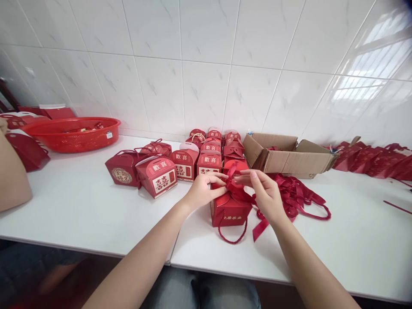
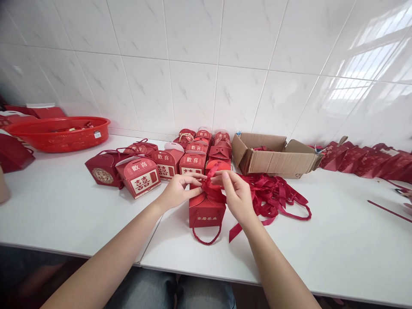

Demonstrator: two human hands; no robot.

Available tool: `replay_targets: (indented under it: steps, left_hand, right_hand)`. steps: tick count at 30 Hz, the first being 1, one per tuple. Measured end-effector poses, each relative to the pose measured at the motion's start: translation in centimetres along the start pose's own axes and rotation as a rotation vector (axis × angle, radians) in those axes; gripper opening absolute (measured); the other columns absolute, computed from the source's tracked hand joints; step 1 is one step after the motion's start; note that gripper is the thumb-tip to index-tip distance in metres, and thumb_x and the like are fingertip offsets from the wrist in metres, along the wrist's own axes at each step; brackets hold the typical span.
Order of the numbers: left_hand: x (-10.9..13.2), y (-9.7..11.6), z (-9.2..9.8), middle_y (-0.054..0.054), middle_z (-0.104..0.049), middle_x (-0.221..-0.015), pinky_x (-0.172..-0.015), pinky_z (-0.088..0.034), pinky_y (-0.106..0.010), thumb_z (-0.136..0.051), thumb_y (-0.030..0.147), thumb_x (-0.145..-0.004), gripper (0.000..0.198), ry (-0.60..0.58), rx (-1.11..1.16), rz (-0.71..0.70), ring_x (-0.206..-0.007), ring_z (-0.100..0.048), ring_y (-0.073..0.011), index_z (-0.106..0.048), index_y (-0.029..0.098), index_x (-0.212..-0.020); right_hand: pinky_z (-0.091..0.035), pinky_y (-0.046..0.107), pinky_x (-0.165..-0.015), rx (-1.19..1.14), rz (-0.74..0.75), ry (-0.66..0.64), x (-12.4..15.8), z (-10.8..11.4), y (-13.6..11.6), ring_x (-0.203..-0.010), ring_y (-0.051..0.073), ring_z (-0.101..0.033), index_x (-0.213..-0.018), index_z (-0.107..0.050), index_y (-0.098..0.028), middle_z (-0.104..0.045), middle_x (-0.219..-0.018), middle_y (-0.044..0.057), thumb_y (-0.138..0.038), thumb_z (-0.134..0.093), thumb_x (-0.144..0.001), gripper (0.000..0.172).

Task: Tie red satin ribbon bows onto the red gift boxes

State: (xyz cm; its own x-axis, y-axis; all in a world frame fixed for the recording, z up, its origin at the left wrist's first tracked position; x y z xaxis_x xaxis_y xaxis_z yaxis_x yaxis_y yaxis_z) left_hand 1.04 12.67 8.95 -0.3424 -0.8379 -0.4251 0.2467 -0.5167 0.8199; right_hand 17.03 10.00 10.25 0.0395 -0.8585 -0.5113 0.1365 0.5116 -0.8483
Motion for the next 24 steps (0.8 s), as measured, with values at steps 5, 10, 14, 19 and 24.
replay_targets:
  steps: [5,10,14,19,24]
  left_hand:
    - [0.2,0.7,-0.1,-0.009,-0.067,-0.114,-0.098,-0.043,-0.041,-0.068,0.023,-0.071,0.006,-0.029,-0.007,-0.043,-0.114,-0.056,-0.0268,-0.073,0.021,-0.075]
    - [0.5,1.2,-0.6,-0.008,-0.063,-0.120,-0.096,-0.043,-0.035,-0.065,0.017,-0.071,0.006,-0.108,0.010,-0.045,-0.116,-0.055,-0.0249,-0.069,0.021,-0.074]
    - [0.5,1.6,-0.7,-0.008,-0.064,-0.116,-0.095,-0.043,-0.035,-0.063,0.015,-0.073,0.006,-0.109,0.004,-0.082,-0.112,-0.057,-0.0234,-0.065,0.020,-0.073]
    - [0.6,1.6,-0.6,-0.009,-0.063,-0.115,-0.094,-0.043,-0.034,-0.062,0.013,-0.072,0.007,-0.099,-0.016,-0.078,-0.109,-0.058,-0.0229,-0.064,0.019,-0.073]
    - [0.7,1.6,-0.8,-0.008,-0.063,-0.112,-0.095,-0.042,-0.034,-0.062,0.013,-0.073,0.006,-0.098,-0.021,-0.081,-0.108,-0.057,-0.0219,-0.062,0.019,-0.073]
  right_hand:
    - [-0.047,0.040,-0.096,0.219,0.103,-0.069,-1.2,0.9,0.0,-0.112,0.021,-0.059,-0.113,-0.060,-0.023,-0.065,-0.117,0.007,-0.028,-0.047,-0.090,0.027]
    - [-0.039,0.044,-0.104,0.527,0.224,-0.431,-2.3,-0.7,-1.0,-0.124,0.022,-0.049,-0.128,-0.054,-0.030,-0.057,-0.131,0.003,-0.021,-0.046,-0.089,0.041]
    - [-0.051,0.036,-0.085,0.573,0.176,-0.616,-2.4,-1.6,-1.2,-0.098,0.021,-0.063,-0.108,-0.066,-0.028,-0.069,-0.109,0.003,-0.032,-0.048,-0.090,0.025]
    - [-0.051,0.027,-0.069,0.479,0.128,-0.532,-1.7,-0.3,-2.0,-0.079,0.016,-0.065,-0.102,-0.065,-0.025,-0.070,-0.097,0.002,-0.030,-0.045,-0.091,0.024]
    - [-0.044,0.021,-0.045,0.377,-0.190,-0.827,0.5,0.8,-2.0,-0.050,0.012,-0.056,-0.119,-0.056,-0.024,-0.063,-0.062,-0.004,-0.028,-0.059,-0.082,0.038]
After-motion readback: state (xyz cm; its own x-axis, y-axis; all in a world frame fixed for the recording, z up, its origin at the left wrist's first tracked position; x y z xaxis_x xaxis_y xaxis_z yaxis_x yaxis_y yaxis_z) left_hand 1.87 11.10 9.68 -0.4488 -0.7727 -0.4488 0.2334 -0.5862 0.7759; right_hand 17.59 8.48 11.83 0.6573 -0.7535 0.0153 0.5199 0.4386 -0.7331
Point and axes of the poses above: each hand's wrist, its own x-axis away from the middle knuckle, its own z-axis out of the back of the hand, y = z × x, the point moved 8 cm from there along -x, towards the middle knuckle
